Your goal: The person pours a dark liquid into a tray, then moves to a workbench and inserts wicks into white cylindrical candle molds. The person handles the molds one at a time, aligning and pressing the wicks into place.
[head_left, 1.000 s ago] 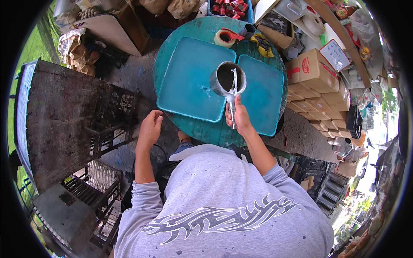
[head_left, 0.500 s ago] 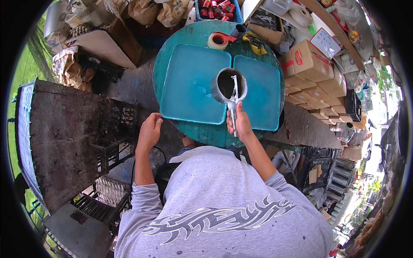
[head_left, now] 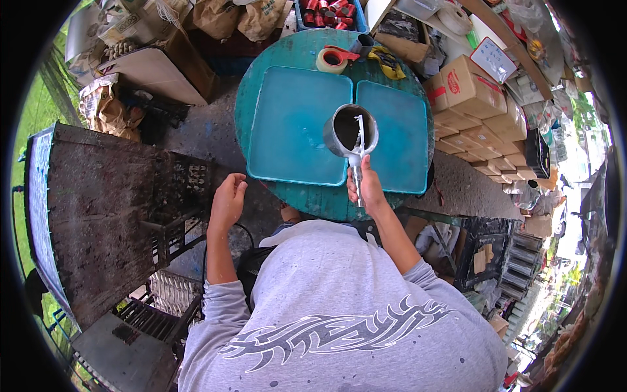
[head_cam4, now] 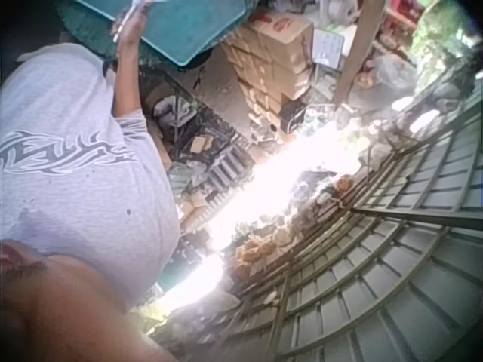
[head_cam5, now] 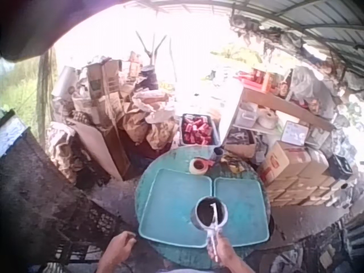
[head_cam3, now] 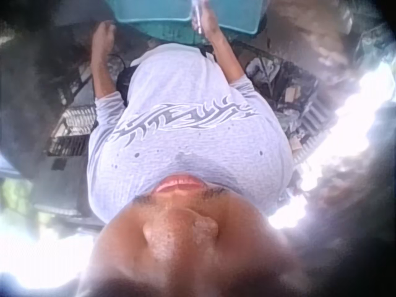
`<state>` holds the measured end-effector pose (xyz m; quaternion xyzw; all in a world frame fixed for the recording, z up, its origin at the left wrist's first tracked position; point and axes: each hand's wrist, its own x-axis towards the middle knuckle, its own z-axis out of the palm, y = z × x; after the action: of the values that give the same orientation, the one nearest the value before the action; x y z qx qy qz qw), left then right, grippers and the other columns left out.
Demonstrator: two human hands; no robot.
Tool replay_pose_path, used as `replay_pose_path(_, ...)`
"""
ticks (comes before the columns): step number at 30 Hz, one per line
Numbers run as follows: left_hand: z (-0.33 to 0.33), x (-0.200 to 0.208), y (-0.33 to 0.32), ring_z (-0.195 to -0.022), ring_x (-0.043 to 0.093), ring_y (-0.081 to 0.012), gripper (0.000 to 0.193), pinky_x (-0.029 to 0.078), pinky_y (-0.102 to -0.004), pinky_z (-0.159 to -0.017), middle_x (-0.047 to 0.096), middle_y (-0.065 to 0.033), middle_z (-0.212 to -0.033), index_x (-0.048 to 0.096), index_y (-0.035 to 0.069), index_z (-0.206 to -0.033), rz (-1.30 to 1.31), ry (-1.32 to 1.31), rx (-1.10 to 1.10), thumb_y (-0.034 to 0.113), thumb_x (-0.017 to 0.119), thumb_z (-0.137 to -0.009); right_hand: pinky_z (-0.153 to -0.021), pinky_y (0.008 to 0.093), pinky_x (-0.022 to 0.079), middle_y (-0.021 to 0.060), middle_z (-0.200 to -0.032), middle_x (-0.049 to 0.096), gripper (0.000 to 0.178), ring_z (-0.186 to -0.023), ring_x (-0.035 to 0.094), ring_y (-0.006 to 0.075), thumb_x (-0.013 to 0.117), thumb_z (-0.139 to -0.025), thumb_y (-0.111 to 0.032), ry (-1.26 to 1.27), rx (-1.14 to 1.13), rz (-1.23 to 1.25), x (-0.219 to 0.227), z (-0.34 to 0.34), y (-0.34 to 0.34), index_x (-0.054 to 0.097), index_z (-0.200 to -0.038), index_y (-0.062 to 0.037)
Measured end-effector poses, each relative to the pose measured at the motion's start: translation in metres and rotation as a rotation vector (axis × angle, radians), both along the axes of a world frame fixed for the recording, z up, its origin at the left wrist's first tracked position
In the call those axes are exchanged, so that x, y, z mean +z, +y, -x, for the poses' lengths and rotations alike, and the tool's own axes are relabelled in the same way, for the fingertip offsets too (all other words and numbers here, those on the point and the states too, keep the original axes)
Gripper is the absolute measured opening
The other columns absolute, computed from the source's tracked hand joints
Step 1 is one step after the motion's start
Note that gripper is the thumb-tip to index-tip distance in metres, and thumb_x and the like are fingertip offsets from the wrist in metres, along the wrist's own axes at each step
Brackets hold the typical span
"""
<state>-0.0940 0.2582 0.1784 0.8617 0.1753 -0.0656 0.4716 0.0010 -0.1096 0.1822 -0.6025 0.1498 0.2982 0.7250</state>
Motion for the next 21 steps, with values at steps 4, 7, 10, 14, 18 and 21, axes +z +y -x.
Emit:
replay_pose_path(4,0.007,-0.008,0.004,-0.102,0.072,-0.0324,0.025,0.055,-0.0422,-0.091,0.074,-0.0193,-0.112,0.066,-0.002,-0.124,0.0,-0.018,0.022,0.015,0.061,-0.106,-0.042,0.0272,0.041,0.0006,-0.061,0.05,0.076,-0.042,0.048,0.0113,0.035,-0.102,-0.081,-0.01,-0.003,-0.011,-0.001,-0.006,-0.001,0.056,-0.092,-0.0087)
replay_pose_path(7,0.009,-0.008,0.004,-0.101,0.072,-0.0315,0.025,0.055,-0.0417,-0.091,0.074,-0.0189,-0.112,0.066,-0.002,-0.124,0.006,-0.011,0.035,0.014,0.061,-0.106,-0.042,0.0273,0.041,0.0005,-0.061,0.05,0.076,-0.042,0.048,0.0112,0.035,-0.102,-0.081,-0.019,-0.002,0.0,0.001,-0.011,-0.002,0.056,-0.092,-0.0088)
replay_pose_path(10,0.01,-0.005,0.003,-0.1,0.072,-0.0309,0.024,0.055,-0.0412,-0.091,0.074,-0.0185,-0.111,0.066,-0.002,-0.124,0.008,-0.001,0.046,0.014,0.061,-0.106,-0.041,0.0271,0.042,0.0004,-0.06,0.05,0.076,-0.042,0.048,0.011,0.035,-0.102,-0.081,-0.021,-0.006,-0.001,0.0,-0.015,-0.003,0.056,-0.092,-0.0087)
replay_pose_path(14,0.01,-0.006,0.003,-0.1,0.072,-0.0302,0.024,0.055,-0.0409,-0.09,0.075,-0.0179,-0.11,0.066,-0.001,-0.124,0.006,0.0,0.051,0.015,0.061,-0.106,-0.041,0.0266,0.042,0.0003,-0.06,0.05,0.077,-0.042,0.048,0.0108,0.034,-0.102,-0.081,-0.024,-0.005,-0.04,0.0,-0.017,-0.003,0.056,-0.092,-0.0085)
replay_pose_path(18,0.008,-0.007,0.007,-0.099,0.071,-0.0285,0.025,0.055,-0.0401,-0.089,0.075,-0.0172,-0.11,0.066,-0.001,-0.125,0.016,-0.002,0.068,0.016,0.061,-0.107,-0.041,0.0266,0.042,0.0004,-0.061,0.05,0.077,-0.042,0.048,0.0108,0.034,-0.102,-0.081,-0.035,-0.003,-0.06,0.0,-0.014,-0.005,0.055,-0.094,-0.0083)
replay_pose_path(21,0.005,-0.005,0.011,-0.098,0.07,-0.0238,0.024,0.055,-0.0374,-0.09,0.075,-0.0141,-0.109,0.065,-0.001,-0.125,0.038,-0.004,0.08,0.015,0.06,-0.108,-0.041,0.0266,0.042,0.0004,-0.061,0.05,0.076,-0.042,0.048,0.0107,0.034,-0.103,-0.081,-0.028,0.005,-0.091,0.006,-0.013,-0.006,0.055,-0.094,-0.0081)
